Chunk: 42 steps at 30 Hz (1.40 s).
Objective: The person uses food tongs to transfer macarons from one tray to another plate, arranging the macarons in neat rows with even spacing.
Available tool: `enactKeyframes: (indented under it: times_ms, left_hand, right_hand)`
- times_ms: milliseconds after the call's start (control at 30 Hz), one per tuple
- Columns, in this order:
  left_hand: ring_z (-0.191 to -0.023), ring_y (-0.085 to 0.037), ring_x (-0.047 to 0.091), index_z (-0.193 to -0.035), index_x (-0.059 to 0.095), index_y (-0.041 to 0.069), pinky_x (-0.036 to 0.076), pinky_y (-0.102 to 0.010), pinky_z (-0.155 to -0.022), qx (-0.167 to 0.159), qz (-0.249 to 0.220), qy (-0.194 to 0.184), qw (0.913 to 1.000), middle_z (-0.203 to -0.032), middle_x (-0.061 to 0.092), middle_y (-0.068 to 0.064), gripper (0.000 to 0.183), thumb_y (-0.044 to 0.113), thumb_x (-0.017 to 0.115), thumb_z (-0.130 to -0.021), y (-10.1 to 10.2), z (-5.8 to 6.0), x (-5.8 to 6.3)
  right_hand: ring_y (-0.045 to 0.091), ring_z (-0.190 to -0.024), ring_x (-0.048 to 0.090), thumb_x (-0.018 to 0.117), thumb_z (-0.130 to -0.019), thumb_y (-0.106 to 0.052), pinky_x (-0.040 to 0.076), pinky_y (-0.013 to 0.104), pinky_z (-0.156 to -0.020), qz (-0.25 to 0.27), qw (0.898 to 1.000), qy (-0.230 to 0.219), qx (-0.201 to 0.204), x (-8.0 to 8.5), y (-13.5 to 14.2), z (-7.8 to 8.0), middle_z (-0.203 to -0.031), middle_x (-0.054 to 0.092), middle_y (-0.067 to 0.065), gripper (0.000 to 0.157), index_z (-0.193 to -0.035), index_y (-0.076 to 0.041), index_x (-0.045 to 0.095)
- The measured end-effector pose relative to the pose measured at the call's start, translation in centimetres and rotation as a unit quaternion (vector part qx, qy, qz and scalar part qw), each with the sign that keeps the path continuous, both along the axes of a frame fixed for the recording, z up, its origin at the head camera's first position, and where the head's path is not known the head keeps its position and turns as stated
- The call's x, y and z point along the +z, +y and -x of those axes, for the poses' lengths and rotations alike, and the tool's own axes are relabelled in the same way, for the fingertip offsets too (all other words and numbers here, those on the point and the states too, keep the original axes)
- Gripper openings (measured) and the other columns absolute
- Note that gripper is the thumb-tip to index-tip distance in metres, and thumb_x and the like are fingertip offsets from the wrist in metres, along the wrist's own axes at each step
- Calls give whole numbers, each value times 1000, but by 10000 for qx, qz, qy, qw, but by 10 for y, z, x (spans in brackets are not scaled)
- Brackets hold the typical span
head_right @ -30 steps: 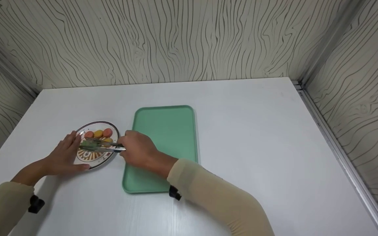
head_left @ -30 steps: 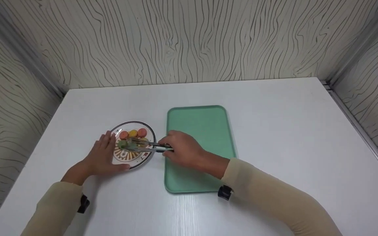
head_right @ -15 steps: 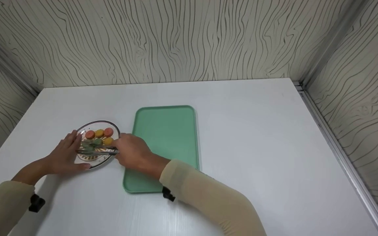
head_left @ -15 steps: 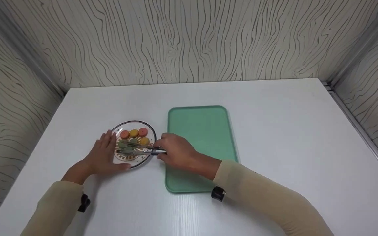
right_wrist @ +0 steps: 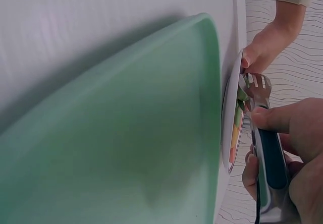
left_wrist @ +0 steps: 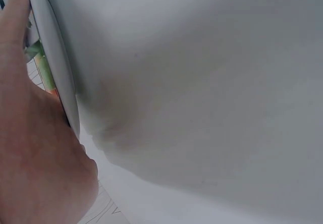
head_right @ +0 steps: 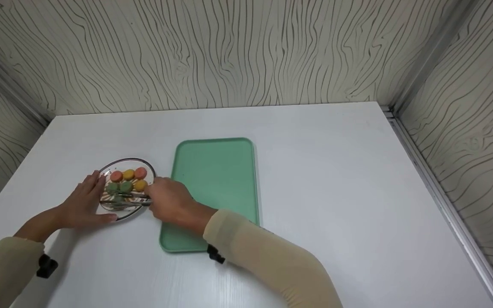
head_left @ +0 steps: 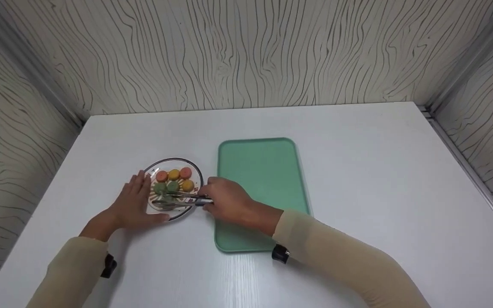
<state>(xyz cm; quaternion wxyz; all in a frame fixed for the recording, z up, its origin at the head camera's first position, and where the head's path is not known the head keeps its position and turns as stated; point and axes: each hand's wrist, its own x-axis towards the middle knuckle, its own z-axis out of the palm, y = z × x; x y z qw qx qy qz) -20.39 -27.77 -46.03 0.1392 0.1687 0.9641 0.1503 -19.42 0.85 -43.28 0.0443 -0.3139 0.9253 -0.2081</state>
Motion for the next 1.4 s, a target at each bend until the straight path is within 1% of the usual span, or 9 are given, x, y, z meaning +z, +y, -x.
enactKeyframes:
  times_ms: [200, 500, 733, 800, 1000, 1200, 1400]
  left_hand:
    - [-150, -54, -6, -156, 5, -16, 3, -68, -119, -26, -95, -104, 9999, -164, -6, -36, 127, 66, 69, -84, -1, 0, 0]
    - [-150, -55, -4, -155, 7, -16, 5, -68, -119, -24, -65, -66, 10000, -163, -4, -36, 127, 67, 70, -83, 0, 0, 1]
    - [-150, -55, -4, -155, 8, -16, 6, -68, -119, -37, -44, -41, 10000, -163, -3, -36, 126, 67, 69, -84, 1, -1, 2]
    - [-150, -55, -3, -155, 8, -16, 6, -68, -119, -43, -38, -21, 10000, -163, -3, -37, 126, 67, 69, -84, 1, -1, 3]
    - [-149, -56, -4, -155, 7, -17, 6, -68, -119, -38, -70, 2, 10000, -162, -3, -38, 126, 66, 70, -84, 1, -1, 3]
    - [-149, -57, -3, -154, 8, -18, 6, -70, -118, -43, -157, 35, 9999, -162, -2, -38, 127, 65, 71, -82, -1, 0, 1]
    - [-149, -57, -3, -155, 8, -17, 6, -70, -118, -38, -180, 9, 9998, -162, -2, -38, 127, 65, 71, -82, -1, -1, 1]
  right_hand:
    - [10, -79, 56, 78, -89, -12, 49, 26, -68, -83, 9999, 73, 18, -4, 0, 1, -92, 67, 1, 24, -113, -15, 79]
    - [11, -82, 59, 78, -89, -14, 52, 27, -70, -83, 10000, 39, 10, -4, 2, 2, -96, 69, 2, 25, -114, -14, 78]
    - [11, -79, 55, 77, -89, -13, 48, 27, -66, -63, 10000, 38, 58, -4, 10, 2, -94, 69, 2, 25, -114, -13, 79]
    - [11, -78, 54, 76, -89, -13, 47, 27, -65, -91, 9999, 56, 50, -3, 13, 2, -92, 68, 2, 24, -113, -12, 79]
    - [11, -74, 51, 75, -88, -10, 44, 25, -62, 39, 10000, -9, 54, -3, 17, 0, -85, 64, 0, 20, -107, -11, 79]
    - [11, -73, 50, 75, -86, -8, 44, 26, -62, -4, 9997, 231, 127, -5, 14, -1, -83, 62, 0, 19, -104, -11, 79]
    - [10, -75, 52, 77, -88, -11, 47, 26, -64, -75, 9997, 203, 74, -5, 6, 1, -85, 64, -1, 16, -104, -11, 79]
